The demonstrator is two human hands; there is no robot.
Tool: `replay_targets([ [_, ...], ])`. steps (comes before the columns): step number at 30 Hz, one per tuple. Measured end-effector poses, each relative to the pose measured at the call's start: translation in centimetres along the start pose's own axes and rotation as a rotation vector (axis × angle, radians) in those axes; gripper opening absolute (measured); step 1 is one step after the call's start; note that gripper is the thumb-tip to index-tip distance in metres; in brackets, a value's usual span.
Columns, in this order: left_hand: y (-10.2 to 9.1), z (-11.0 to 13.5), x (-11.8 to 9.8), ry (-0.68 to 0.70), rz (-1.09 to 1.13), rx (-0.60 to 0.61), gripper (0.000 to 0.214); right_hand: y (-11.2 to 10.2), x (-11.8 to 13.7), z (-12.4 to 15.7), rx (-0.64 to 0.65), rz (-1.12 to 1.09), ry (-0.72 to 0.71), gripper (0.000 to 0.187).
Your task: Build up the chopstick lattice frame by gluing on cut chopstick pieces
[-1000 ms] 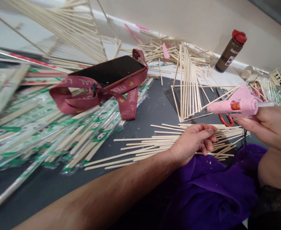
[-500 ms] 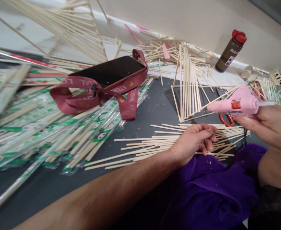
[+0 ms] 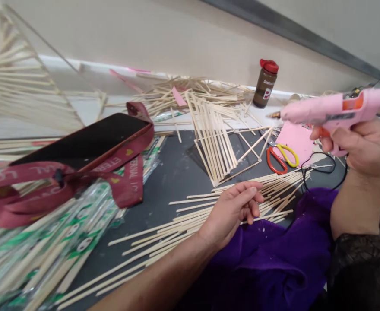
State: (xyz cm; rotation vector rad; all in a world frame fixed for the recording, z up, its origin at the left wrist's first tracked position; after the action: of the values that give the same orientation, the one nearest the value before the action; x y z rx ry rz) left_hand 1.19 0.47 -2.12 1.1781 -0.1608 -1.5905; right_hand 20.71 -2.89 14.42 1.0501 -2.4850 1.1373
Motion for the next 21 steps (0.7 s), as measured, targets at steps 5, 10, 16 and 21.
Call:
replay_targets([
  [5, -0.1, -0.2, 0.1, 0.006, -0.025, -0.036, 0.023, -0.8, -5.9, 0.0, -0.147, 0.017, 0.248, 0.009],
  [10, 0.0, -0.3, 0.0, 0.011, -0.035, -0.044, 0.02, -1.6, -13.7, 3.1, -0.316, -0.152, 0.706, 0.016],
  [16, 0.1, -0.2, -0.1, 0.035, 0.018, -0.07, 0.013, -2.4, -17.9, 7.3, -0.102, 0.045, 0.961, 0.022],
  [21, 0.2, -0.2, -0.2, 0.05, 0.071, -0.11, 0.011, -3.0, -18.8, 7.6, 0.161, 0.437, 0.978, 0.028],
])
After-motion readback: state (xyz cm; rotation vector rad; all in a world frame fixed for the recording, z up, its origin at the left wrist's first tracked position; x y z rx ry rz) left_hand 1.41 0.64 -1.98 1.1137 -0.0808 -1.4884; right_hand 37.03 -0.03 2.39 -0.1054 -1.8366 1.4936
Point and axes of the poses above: each hand's wrist, its own z-axis away from the middle knuckle, its own y-axis out of the palm, x = y × z, the point moved 3 cm from there along -z, towards the middle knuckle, and after that the axes turned 12 degrees about -y, right-handed, at the moved point
